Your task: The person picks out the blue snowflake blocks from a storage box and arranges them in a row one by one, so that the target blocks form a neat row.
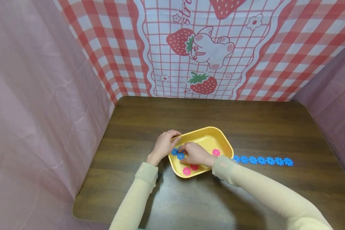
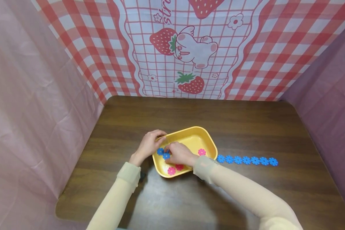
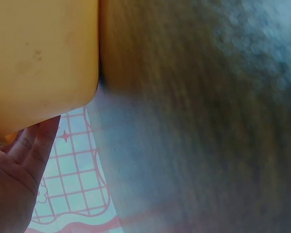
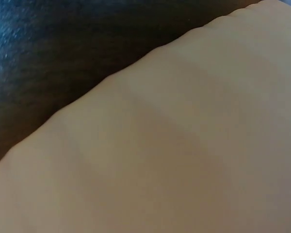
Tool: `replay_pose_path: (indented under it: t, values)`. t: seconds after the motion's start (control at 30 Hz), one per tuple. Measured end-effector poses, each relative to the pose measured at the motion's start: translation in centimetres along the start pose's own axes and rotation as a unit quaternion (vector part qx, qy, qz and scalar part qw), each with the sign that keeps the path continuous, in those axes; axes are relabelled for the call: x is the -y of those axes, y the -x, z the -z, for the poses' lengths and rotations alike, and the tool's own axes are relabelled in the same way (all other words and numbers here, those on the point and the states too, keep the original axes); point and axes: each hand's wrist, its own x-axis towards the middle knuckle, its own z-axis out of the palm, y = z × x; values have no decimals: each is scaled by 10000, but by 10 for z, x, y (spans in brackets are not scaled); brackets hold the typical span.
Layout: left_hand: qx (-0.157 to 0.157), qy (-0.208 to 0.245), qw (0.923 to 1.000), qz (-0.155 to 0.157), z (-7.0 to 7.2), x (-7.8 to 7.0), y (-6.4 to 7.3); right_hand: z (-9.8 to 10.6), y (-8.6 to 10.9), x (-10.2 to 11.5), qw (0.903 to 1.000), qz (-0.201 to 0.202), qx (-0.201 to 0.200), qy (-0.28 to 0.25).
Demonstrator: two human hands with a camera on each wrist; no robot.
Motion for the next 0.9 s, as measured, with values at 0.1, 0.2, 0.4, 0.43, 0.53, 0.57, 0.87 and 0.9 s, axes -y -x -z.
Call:
replay_pose_path:
  t: [0.1,0.2,0.4,0.43,0.53,0.57,0.87,0.9]
  values:
    - [-13,-14,10000,-14,-1,0,0,0,0,1,10000,-6,-8,3]
    - [-16,-6,10000,-25,-1,0,0,-1,0,2,10000,37,-32,16]
    - [-29,2,10000,-16,-1,1,0,-3,-1,3,9999,36,-76,69]
    - [-25,4,10000,-9,-1,1,0,-4,-2,3,9999,37,-86,72]
    - [-1,8,10000,14,-1,1,0,-5,-2,3,9999,50,-124,100]
    - [10,11,10000,21,0,0,0,-5,-2,3,9998,61,-141,100]
    - [14,-12,10000,14,0,0,0,-5,0,5,9989,214,-308,264]
    - [13,-11,10000,13,0,0,0,-6,0,5,9989,211,-313,290]
